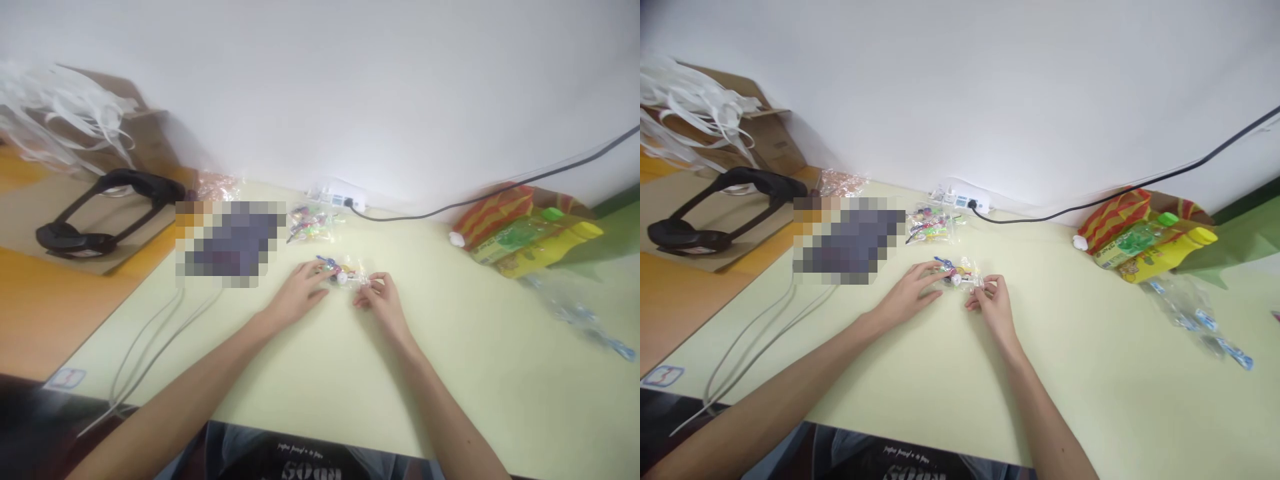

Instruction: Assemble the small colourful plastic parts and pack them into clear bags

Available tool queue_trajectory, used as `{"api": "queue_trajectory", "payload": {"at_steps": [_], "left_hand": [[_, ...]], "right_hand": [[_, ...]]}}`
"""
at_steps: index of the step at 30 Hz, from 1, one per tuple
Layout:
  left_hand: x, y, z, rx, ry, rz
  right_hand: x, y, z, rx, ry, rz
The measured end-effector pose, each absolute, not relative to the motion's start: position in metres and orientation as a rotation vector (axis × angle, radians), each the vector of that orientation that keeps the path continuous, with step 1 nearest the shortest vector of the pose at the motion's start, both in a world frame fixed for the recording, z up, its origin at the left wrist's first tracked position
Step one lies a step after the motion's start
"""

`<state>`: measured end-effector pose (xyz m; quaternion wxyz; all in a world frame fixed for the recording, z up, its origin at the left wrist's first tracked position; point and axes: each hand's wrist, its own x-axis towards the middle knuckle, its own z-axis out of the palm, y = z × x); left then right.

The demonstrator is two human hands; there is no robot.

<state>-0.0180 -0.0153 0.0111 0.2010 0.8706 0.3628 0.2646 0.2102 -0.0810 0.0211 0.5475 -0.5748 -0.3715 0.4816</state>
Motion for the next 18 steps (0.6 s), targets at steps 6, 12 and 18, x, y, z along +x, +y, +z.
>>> {"api": "queue_trajectory", "payload": {"at_steps": [6, 12, 18], "left_hand": [[-0.021, -0.016, 0.010, 2.500, 0.929, 0.705], [-0.023, -0.018, 0.015, 2.470, 0.984, 0.738], [-0.023, -0.011, 0.016, 2.439, 1.029, 0.737]], "right_hand": [[0.222, -0.078, 0.027, -1.429, -0.922, 1.045], [0.272, -0.059, 0.014, -1.631, -0.835, 0.785], [0.341, -0.015, 0.001, -1.763, -0.700, 0.451]]}}
